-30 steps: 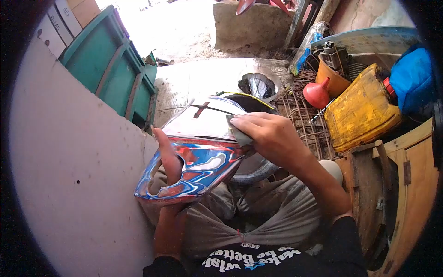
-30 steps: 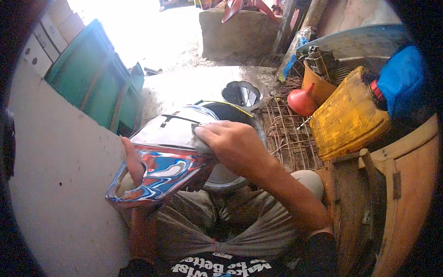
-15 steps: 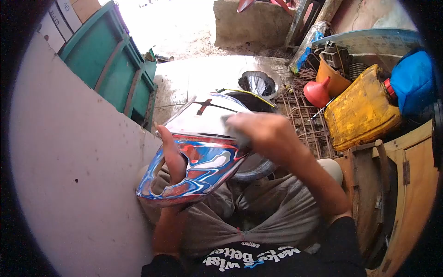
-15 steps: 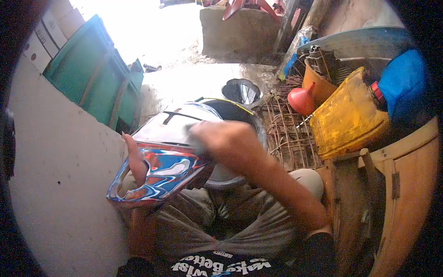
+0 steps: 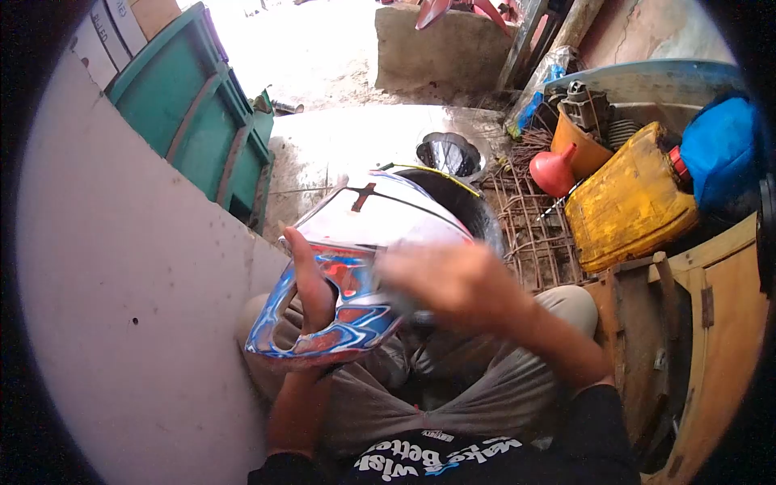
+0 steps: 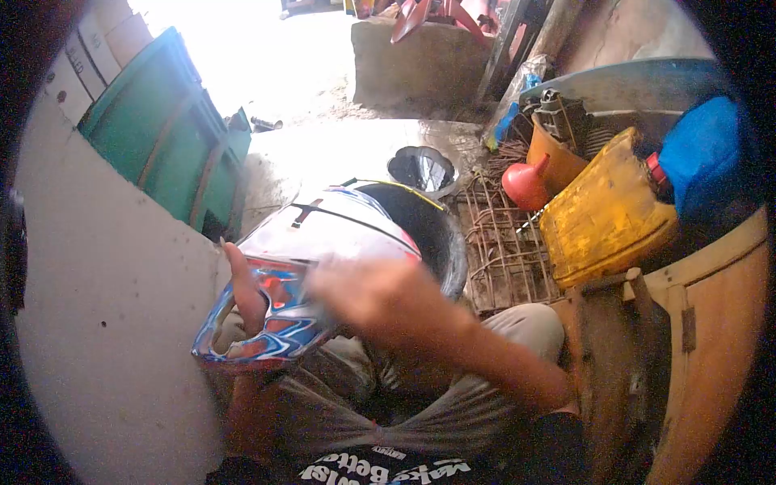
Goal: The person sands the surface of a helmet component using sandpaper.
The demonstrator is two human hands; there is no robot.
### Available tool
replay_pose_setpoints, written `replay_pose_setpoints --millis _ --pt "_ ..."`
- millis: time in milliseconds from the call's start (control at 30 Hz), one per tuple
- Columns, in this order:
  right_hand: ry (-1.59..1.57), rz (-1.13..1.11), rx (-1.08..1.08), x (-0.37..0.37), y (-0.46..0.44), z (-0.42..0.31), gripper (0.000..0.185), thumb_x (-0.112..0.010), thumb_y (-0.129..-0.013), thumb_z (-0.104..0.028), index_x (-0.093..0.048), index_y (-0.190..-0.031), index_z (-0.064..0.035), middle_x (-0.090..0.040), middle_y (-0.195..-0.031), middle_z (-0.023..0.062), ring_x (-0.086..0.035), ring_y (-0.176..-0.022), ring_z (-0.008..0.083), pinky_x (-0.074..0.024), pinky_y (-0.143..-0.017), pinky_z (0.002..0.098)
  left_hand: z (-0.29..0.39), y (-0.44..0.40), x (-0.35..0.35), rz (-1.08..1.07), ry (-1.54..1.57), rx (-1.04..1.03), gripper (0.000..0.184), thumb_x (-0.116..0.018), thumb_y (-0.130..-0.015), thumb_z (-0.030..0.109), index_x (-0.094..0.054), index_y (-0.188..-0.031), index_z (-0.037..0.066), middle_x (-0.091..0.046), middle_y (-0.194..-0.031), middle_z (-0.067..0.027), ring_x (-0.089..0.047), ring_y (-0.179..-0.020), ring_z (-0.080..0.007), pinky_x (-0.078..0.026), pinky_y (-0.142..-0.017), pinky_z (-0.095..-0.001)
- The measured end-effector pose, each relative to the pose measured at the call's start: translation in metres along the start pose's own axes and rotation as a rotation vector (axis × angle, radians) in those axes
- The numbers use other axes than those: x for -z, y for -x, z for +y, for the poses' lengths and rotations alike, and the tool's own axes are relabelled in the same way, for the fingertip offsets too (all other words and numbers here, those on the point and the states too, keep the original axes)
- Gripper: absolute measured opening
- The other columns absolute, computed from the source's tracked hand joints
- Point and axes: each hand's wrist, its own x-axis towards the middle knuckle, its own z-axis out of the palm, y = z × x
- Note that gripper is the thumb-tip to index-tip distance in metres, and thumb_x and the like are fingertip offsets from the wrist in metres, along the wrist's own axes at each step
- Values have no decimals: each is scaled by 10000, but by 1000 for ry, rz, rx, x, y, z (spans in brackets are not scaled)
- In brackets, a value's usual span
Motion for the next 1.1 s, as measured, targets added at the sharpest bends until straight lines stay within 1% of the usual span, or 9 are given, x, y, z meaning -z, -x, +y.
replay_pose_setpoints --millis 67,133,233,367,533,667,800,967,1100 --pt "14 49 -141 -4 -3 40 370 -765 -812 -134 -702 -1161 -32 -754 -1104 176 -753 -989 321 -616 -845 425 0 -1 3 -10 -21 17 880 -439 -974 768 -522 -1412 9 -640 -1327 -146 -659 -1088 -271 -559 -894 -407" --pt "36 11 -62 0 -3 21 248 -633 -914 -154 -690 -1111 -14 -746 -1044 176 -756 -908 269 -620 -736 385 -1 0 -2 16 -27 7 873 -442 -974 767 -525 -1417 18 -630 -1348 -147 -652 -1125 -276 -550 -924 -412" --pt "-20 134 176 3 -7 -19 208 -640 -905 -163 -691 -1074 -54 -752 -1012 140 -761 -871 233 -618 -718 394 -3 -3 -6 31 11 -60 882 -444 -974 764 -508 -1438 17 -616 -1373 -154 -639 -1166 -289 -533 -979 -430" --pt "73 -250 -435 16 -6 40 345 -712 -856 -111 -694 -1194 -43 -747 -1151 158 -753 -1020 285 -620 -847 373 7 9 -19 6 64 5 912 -444 -968 772 -485 -1458 5 -590 -1408 -169 -614 -1218 -302 -505 -1046 -452" --pt "-24 42 81 11 -2 -23 315 -699 -872 -126 -693 -1185 -88 -762 -1103 132 -760 -1016 262 -626 -821 388 14 12 -21 32 38 34 941 -445 -956 787 -462 -1473 1 -566 -1436 -174 -598 -1242 -310 -493 -1071 -455" --pt "78 -108 -294 5 1 43 345 -734 -845 -146 -690 -1175 -56 -743 -983 170 -744 -853 340 -606 -717 392 13 13 -20 84 -44 34 952 -439 -956 791 -451 -1480 -3 -560 -1443 -177 -598 -1246 -310 -492 -1073 -450" --pt "18 156 125 -7 2 -9 335 -696 -881 -120 -711 -1214 -77 -777 -1040 97 -773 -893 269 -628 -767 381 4 2 -10 5 -3 -26 945 -432 -963 786 -454 -1479 -5 -563 -1438 -182 -599 -1245 -301 -498 -1067 -430" --pt "19 -10 -154 2 4 49 341 -768 -798 -120 -723 -1132 -70 -761 -1049 157 -771 -926 275 -629 -798 371 15 11 -26 52 33 28 911 -414 -984 767 -476 -1464 -4 -577 -1419 -174 -606 -1227 -287 -502 -1058 -416" --pt "3 56 166 3 1 -12 325 -680 -909 -147 -711 -1229 -105 -761 -1158 87 -765 -979 213 -633 -814 367 5 2 -9 16 -52 -36 922 -415 -975 779 -478 -1461 -2 -583 -1415 -163 -613 -1217 -288 -506 -1051 -432"
